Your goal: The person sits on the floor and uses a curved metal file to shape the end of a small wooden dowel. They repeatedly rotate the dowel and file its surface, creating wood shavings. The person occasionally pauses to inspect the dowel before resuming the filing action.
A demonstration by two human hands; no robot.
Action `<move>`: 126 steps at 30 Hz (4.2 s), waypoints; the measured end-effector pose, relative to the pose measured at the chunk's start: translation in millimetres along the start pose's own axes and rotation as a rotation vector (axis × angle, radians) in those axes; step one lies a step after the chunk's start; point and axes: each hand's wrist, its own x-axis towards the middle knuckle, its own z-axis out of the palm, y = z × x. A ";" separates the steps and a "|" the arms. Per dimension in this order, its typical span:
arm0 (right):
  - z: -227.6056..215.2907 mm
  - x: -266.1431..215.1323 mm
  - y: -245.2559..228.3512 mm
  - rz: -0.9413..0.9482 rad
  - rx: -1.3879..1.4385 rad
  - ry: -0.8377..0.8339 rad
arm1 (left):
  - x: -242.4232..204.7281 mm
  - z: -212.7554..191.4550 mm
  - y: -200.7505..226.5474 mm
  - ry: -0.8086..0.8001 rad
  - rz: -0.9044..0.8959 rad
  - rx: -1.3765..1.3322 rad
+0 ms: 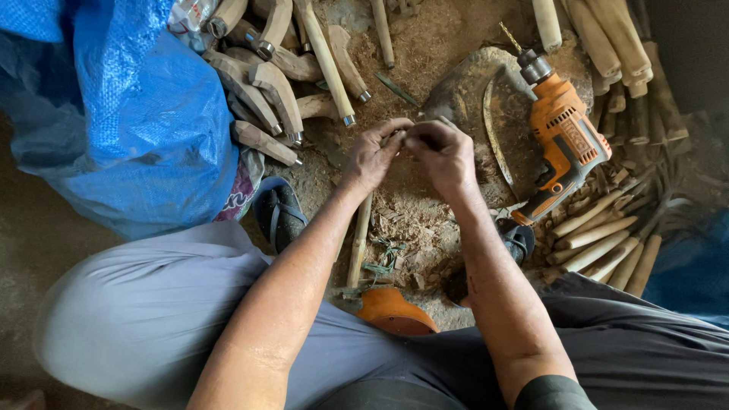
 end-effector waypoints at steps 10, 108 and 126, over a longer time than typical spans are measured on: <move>-7.5 1.9 14.6 0.252 -0.209 0.086 | -4.4 -1.0 23.0 0.048 0.015 0.112; 12.8 6.9 -23.9 0.063 -0.557 -0.015 | 7.7 3.4 2.1 0.061 -0.176 -0.162; -58.7 -12.9 39.9 0.434 -0.928 0.281 | 4.3 3.7 9.1 0.048 -0.079 0.001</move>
